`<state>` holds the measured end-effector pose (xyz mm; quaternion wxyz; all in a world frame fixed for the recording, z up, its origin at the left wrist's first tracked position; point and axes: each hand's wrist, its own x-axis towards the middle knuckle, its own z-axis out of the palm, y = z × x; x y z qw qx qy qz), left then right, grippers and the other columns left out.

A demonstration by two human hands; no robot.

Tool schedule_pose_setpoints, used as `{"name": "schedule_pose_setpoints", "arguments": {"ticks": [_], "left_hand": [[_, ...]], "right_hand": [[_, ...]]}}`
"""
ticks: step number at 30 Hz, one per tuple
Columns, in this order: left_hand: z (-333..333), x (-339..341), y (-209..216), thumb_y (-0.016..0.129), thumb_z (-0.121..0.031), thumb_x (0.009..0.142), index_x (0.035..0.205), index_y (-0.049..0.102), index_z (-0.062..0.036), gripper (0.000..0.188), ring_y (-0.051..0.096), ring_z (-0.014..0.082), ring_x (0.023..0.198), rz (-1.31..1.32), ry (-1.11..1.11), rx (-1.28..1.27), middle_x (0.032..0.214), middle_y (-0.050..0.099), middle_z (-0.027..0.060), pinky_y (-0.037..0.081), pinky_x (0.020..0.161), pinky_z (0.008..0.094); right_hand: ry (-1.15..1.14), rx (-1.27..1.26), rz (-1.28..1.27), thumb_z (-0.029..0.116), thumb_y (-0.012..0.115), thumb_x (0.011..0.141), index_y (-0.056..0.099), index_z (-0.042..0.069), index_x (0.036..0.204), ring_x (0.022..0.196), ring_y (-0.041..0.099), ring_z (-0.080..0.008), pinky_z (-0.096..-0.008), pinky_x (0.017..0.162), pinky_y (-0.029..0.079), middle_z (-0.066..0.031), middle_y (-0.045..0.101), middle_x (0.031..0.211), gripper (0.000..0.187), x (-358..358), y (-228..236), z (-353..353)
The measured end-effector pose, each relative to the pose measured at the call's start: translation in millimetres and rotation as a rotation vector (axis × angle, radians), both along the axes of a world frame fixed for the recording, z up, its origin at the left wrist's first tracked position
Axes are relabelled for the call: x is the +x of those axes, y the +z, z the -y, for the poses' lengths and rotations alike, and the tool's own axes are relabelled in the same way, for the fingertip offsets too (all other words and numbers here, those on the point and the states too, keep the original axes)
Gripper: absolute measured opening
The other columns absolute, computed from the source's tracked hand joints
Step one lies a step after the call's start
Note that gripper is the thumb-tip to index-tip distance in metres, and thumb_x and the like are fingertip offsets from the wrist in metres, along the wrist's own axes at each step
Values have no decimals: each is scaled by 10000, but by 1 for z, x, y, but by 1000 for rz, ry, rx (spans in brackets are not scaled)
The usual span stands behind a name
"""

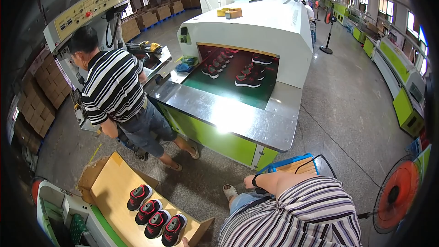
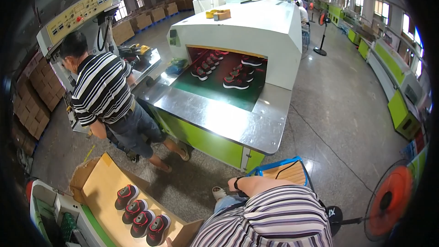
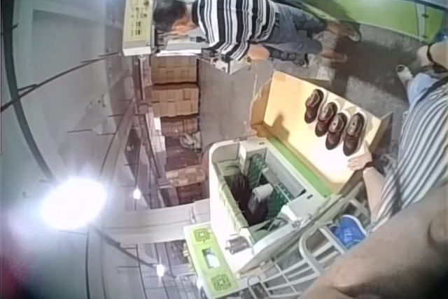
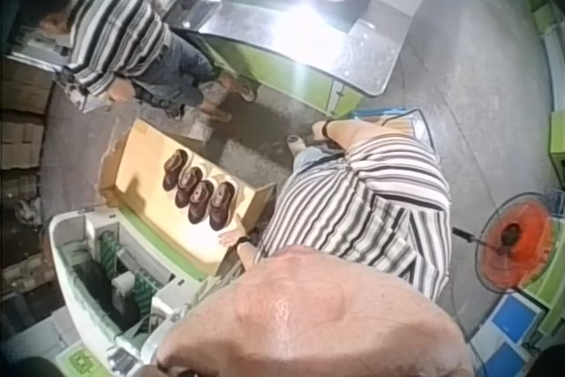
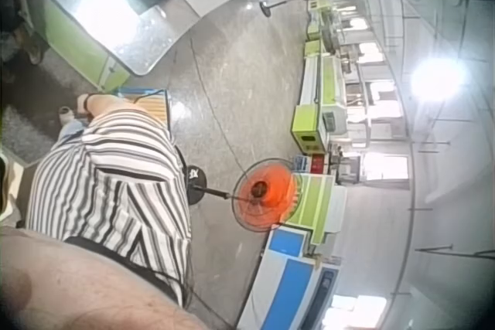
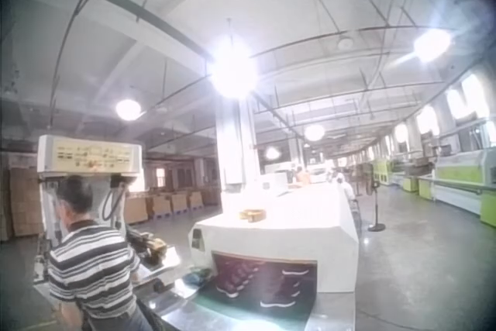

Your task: The person is loading finished shoes into a shoe-setting or heat-treatment machine in an assembly line.

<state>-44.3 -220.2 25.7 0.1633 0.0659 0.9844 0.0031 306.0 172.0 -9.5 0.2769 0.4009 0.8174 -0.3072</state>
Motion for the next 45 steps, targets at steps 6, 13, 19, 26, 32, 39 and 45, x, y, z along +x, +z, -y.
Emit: {"name": "schedule_pose_setpoints", "arguments": {"ticks": [6,13,19,26,32,39,45], "left_hand": [[-4,1,7,330,-964,623,1423,48,185,1429,39,548,1393,35,6,3,1469,58,431,52,1133,586],[-1,-4,-6,364,-951,630,1415,34,197,1429,22,562,1387,16,-13,48,1471,46,429,56,1124,610],[26,7,-26,388,-931,650,1407,137,197,1381,158,565,1362,-114,36,5,1445,159,435,187,1106,599],[-16,11,45,475,-874,666,1453,25,133,1355,-21,419,1443,196,84,12,1550,13,292,12,1170,501],[-5,11,29,695,-773,578,1500,-151,-88,1427,-166,313,1453,161,328,249,1565,-208,153,202,1072,664],[-7,20,42,695,-759,601,1497,-144,-65,1410,-181,307,1450,187,319,261,1560,-213,167,215,1070,658],[-10,23,41,693,-763,597,1495,-144,-55,1417,-180,318,1449,192,297,261,1557,-211,182,224,1062,664]], "right_hand": [[28,43,-19,298,603,800,704,1,896,928,645,-364,-474,816,495,-189,689,946,329,-3,-2,-3],[14,51,-1,297,612,782,707,4,911,938,644,-364,-470,817,496,-198,687,955,334,-2,-4,-4],[78,35,-8,300,604,771,715,19,918,927,647,-364,-469,810,499,-205,685,957,335,-10,-5,0],[18,9,-121,327,621,786,708,24,830,772,677,-301,-417,708,528,-150,703,805,318,8,15,-4],[-167,-72,-13,284,675,825,651,17,1068,673,677,-197,-352,649,529,-130,699,809,361,1,6,-13],[-41,-39,-31,256,661,837,666,-11,1018,700,682,-195,-333,674,537,-138,702,814,323,12,-17,-26],[-38,-112,-48,302,659,801,671,39,1037,938,659,-312,-377,831,510,-169,693,966,354,-28,4,-29]]}}
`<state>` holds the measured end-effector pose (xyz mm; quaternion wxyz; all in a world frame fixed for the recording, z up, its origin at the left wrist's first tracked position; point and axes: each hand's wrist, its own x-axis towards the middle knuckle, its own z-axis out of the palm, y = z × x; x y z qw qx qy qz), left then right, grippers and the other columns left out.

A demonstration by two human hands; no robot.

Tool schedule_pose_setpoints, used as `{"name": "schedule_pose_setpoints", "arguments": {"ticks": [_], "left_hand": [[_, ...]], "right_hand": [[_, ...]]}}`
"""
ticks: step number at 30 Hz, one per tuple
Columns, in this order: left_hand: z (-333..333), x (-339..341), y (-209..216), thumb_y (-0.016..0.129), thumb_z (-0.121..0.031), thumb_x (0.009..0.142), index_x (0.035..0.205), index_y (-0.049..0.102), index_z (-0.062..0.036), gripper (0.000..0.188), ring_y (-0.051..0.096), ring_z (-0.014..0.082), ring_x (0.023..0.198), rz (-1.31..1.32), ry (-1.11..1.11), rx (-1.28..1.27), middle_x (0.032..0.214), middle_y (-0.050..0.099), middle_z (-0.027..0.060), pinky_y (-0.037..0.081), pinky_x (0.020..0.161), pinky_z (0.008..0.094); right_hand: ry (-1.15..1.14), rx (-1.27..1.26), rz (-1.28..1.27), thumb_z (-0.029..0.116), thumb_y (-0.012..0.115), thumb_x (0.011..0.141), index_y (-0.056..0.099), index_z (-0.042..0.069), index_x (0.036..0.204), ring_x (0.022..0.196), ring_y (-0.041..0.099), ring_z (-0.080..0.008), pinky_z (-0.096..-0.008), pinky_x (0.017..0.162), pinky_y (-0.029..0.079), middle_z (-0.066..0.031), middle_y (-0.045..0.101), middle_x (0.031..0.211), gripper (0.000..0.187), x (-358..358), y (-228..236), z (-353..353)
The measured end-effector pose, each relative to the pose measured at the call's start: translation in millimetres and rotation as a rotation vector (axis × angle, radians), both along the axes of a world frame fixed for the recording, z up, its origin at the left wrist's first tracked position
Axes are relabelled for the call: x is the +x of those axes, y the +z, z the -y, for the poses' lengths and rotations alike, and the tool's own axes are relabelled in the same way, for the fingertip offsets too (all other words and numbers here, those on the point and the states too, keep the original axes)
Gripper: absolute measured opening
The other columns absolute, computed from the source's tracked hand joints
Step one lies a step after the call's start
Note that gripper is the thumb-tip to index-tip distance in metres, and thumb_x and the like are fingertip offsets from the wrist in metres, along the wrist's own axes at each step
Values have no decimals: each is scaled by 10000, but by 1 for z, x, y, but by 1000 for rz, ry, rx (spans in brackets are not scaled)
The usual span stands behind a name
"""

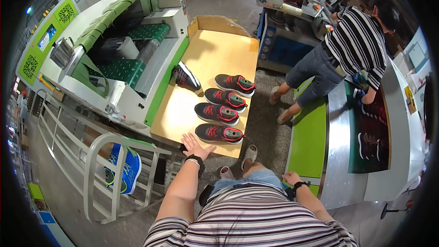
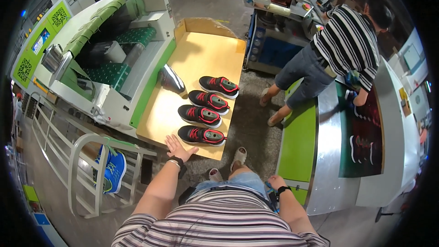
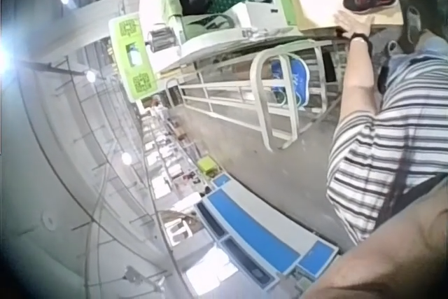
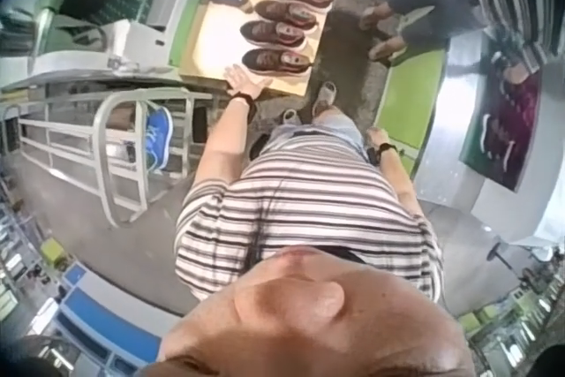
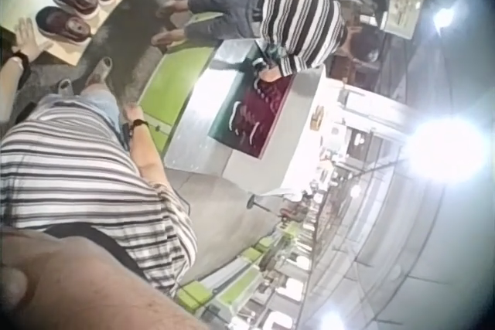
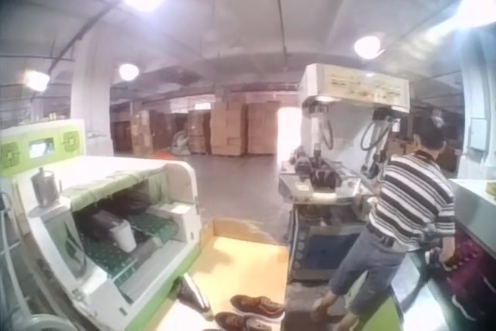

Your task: The person is loading finished shoes into a shoe-setting or heat-treatment machine in an assembly line.

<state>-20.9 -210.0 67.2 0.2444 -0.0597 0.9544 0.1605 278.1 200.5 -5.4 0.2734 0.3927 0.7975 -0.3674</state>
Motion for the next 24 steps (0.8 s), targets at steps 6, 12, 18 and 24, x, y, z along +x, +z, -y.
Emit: {"name": "schedule_pose_setpoints", "arguments": {"ticks": [6,12,18,24], "left_hand": [[-6,-12,5,691,-762,602,1491,-149,-44,1418,-188,326,1446,23,17,-5,1554,-220,186,210,1064,668],[0,-12,22,633,-787,638,1493,-128,-29,1373,-199,344,1438,108,-28,-101,1554,-209,198,160,1078,671],[-10,-15,14,632,-792,626,1509,-101,-69,1357,-196,317,1444,180,11,-44,1555,-226,173,142,1067,694],[-12,-8,32,726,-732,583,1525,-40,-111,1364,-110,307,1465,177,115,-29,1580,-148,153,157,1081,676]], "right_hand": [[155,99,-305,251,644,838,645,18,1054,859,669,-285,-370,783,519,-175,687,902,318,-102,35,2],[336,135,-868,125,648,826,629,28,1093,893,629,-257,-347,810,498,-144,649,970,284,-265,102,31],[601,262,-1049,58,734,710,543,24,1220,1093,505,-359,-429,977,397,-166,577,1139,546,-416,159,32],[724,-32,-714,240,813,660,419,58,1335,1038,602,-407,-419,899,481,-254,612,1123,803,-499,120,40]]}}
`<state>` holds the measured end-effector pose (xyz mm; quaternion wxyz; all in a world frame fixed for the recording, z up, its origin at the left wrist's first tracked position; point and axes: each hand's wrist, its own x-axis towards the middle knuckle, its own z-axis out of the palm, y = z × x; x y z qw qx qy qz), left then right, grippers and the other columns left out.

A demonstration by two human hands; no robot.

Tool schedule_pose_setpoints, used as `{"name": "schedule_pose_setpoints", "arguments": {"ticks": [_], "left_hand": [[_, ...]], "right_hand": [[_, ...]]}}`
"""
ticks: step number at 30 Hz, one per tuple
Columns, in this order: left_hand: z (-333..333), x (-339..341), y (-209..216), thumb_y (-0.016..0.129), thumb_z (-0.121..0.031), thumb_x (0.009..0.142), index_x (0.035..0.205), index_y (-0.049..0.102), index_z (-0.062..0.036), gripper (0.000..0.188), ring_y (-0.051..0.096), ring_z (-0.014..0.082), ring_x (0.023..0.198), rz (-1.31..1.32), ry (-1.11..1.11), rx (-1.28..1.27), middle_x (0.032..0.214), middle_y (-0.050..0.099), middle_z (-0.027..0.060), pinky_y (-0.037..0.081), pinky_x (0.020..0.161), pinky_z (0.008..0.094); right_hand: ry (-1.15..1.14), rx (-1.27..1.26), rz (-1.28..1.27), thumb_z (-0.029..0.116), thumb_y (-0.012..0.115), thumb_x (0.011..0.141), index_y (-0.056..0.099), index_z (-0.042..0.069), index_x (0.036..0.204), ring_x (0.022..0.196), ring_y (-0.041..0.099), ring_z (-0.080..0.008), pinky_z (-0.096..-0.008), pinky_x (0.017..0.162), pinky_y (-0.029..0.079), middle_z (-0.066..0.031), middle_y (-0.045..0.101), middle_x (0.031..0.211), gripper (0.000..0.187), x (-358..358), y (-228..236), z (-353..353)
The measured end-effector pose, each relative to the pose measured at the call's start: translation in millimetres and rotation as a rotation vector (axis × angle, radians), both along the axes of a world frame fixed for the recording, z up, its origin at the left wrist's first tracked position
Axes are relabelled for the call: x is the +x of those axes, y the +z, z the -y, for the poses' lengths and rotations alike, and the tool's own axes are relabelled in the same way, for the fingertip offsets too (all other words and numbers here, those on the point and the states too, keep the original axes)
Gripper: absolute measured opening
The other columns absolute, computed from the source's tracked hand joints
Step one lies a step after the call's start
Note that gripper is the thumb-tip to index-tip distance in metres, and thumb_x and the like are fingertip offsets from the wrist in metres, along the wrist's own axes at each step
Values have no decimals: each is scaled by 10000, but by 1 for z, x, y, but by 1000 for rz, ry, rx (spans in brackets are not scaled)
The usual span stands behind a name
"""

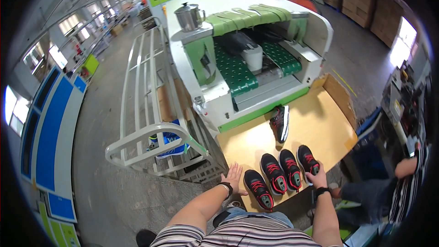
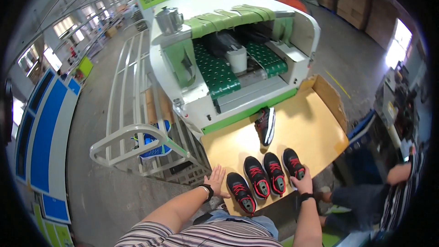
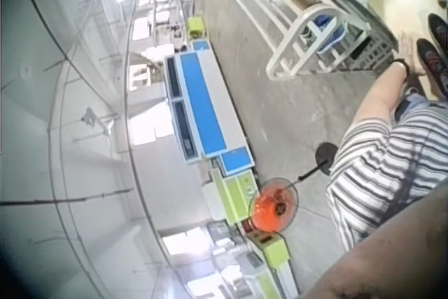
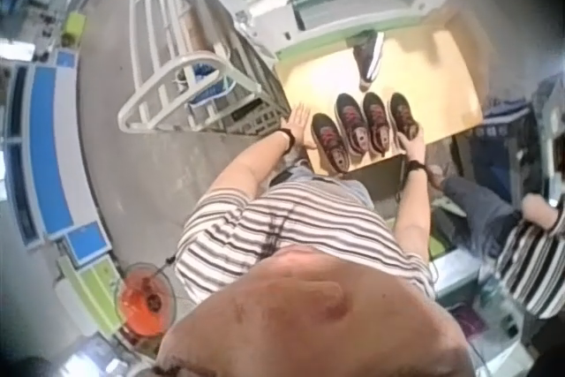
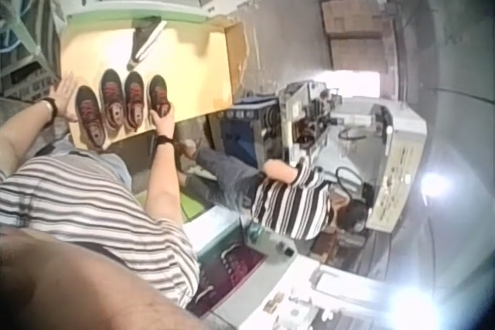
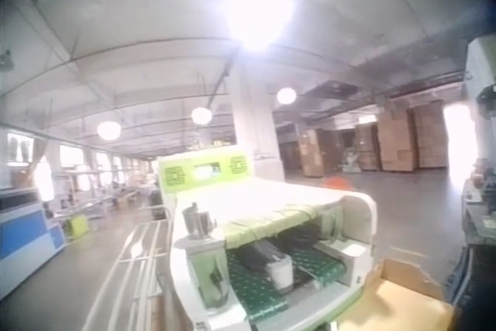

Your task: The person is loading finished shoes into a shoe-setting or heat-treatment machine in an assembly line.

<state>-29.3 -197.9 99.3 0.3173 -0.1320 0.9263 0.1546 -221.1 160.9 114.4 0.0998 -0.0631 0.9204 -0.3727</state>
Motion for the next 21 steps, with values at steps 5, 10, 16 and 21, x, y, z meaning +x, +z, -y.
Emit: {"name": "schedule_pose_setpoints", "arguments": {"ticks": [5,10,16,21], "left_hand": [[-5,-7,-1,740,-717,578,1527,-38,-129,1361,-96,295,1468,15,30,-26,1584,-142,132,166,1080,674],[-11,-10,5,801,-640,557,1529,-18,-145,1364,-65,291,1472,12,69,-39,1592,-121,108,199,1066,682],[-9,-10,-1,831,-613,524,1529,-12,-156,1389,-52,291,1472,4,92,-67,1595,-110,99,221,1058,686],[-10,-8,-3,828,-615,529,1530,-16,-171,1382,-55,302,1470,9,77,-99,1596,-100,84,221,1057,693]], "right_hand": [[-7,2,-40,247,798,689,437,33,1299,981,625,-405,-418,847,494,-252,628,1060,741,11,-9,10],[-48,-137,-33,226,777,727,427,21,1296,1044,600,-389,-405,898,461,-241,605,1107,699,19,-14,18],[-46,-204,-1,137,764,735,413,-4,1304,1075,576,-378,-402,936,438,-236,578,1143,684,20,-7,24],[57,-45,-288,99,747,708,432,-43,1281,1152,506,-380,-406,1006,384,-239,523,1207,670,36,-3,29]]}}
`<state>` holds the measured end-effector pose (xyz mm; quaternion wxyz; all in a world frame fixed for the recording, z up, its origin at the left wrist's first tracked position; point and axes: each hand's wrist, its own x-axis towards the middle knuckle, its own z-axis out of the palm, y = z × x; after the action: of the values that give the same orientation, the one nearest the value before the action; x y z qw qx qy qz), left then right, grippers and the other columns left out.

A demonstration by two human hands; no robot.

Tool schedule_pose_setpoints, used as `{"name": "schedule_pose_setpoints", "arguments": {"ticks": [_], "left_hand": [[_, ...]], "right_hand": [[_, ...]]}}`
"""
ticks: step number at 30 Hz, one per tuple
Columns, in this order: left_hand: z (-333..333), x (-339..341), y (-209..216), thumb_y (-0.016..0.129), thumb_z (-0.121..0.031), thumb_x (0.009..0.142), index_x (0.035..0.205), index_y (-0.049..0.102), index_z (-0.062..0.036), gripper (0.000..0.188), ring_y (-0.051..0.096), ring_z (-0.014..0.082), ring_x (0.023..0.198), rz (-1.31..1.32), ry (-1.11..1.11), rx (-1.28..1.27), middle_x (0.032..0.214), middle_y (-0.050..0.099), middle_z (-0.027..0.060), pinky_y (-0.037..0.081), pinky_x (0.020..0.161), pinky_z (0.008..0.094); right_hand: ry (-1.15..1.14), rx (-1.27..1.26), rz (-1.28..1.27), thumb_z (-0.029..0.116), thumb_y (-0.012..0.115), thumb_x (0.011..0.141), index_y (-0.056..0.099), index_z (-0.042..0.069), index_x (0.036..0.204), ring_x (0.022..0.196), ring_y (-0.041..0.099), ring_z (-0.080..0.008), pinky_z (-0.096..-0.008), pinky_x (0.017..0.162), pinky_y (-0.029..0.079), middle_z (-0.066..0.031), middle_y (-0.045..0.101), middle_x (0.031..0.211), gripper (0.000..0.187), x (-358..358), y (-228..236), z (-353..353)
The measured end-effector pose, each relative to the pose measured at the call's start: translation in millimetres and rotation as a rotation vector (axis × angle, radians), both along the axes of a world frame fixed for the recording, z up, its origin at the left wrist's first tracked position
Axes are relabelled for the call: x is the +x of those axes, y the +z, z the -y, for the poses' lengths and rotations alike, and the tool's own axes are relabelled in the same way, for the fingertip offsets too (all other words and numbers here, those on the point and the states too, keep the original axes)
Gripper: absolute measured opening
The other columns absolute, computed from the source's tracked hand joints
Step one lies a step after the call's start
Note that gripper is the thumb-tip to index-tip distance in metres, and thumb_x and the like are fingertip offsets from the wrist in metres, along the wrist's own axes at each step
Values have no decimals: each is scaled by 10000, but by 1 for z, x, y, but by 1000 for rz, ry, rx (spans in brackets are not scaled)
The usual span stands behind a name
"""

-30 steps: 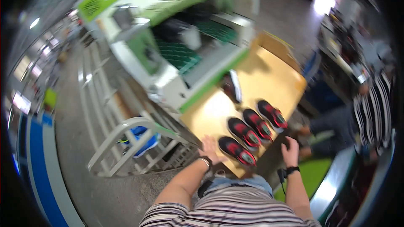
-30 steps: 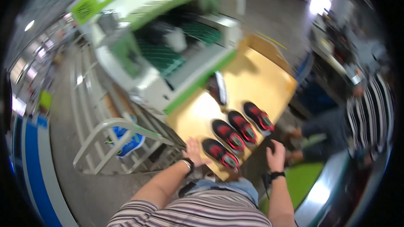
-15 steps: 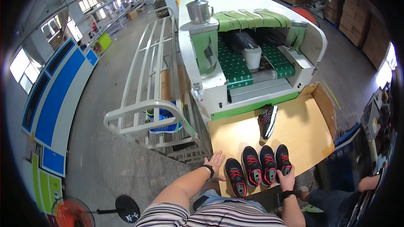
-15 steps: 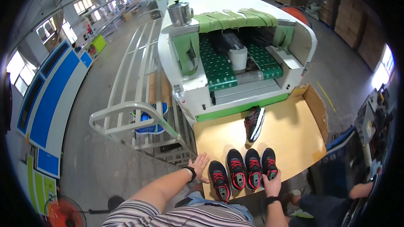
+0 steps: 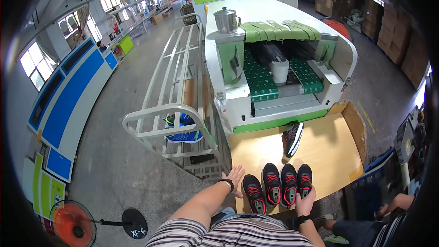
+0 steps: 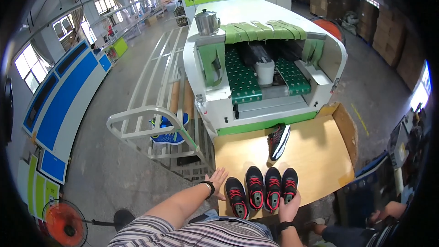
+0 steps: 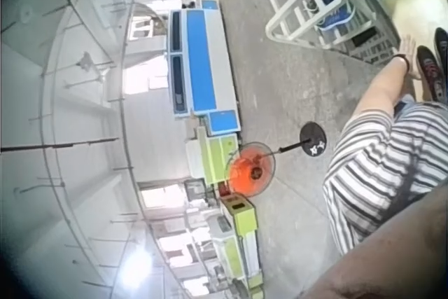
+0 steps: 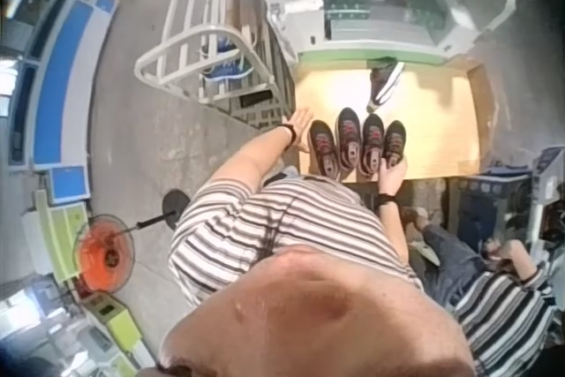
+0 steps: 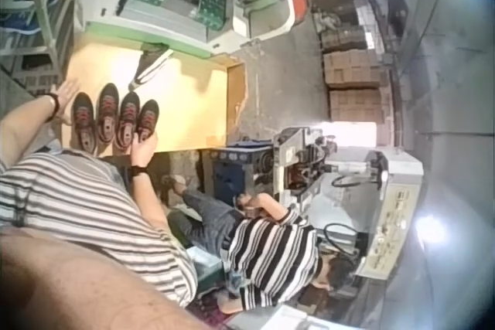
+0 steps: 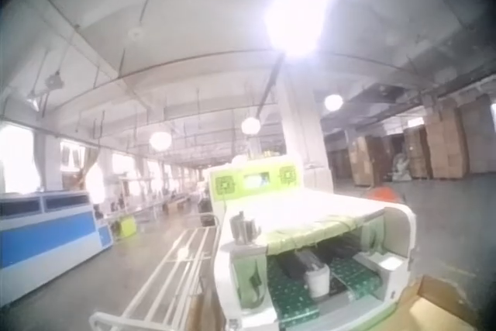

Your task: The person is loading finished shoes into a shoe-setting or heat-treatment machine in an assembly line.

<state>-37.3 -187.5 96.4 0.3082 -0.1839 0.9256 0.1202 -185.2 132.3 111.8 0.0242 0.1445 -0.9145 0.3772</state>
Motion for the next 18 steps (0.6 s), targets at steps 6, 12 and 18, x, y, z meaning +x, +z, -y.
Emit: {"name": "schedule_pose_setpoints", "arguments": {"ticks": [6,12,18], "left_hand": [[-10,7,1,823,-614,546,1528,-23,-173,1369,-57,315,1468,-30,19,4,1596,-103,70,229,1055,696],[-13,-2,0,810,-643,551,1529,-35,-199,1366,-84,327,1463,78,39,-40,1598,-106,59,230,1063,690],[-5,-10,11,881,-571,471,1524,-4,-149,1439,-50,355,1462,21,64,-62,1594,-91,97,276,1044,679]], "right_hand": [[-13,-115,149,118,746,696,437,-59,1272,1147,505,-395,-413,1007,392,-244,523,1201,677,-10,-11,-20],[-44,-60,102,181,745,714,461,-36,1262,1105,526,-415,-439,968,420,-257,554,1151,654,-7,-5,-15],[-72,-59,95,198,742,725,445,-38,1280,1117,518,-413,-441,982,417,-257,552,1179,673,-18,-8,-5]]}}
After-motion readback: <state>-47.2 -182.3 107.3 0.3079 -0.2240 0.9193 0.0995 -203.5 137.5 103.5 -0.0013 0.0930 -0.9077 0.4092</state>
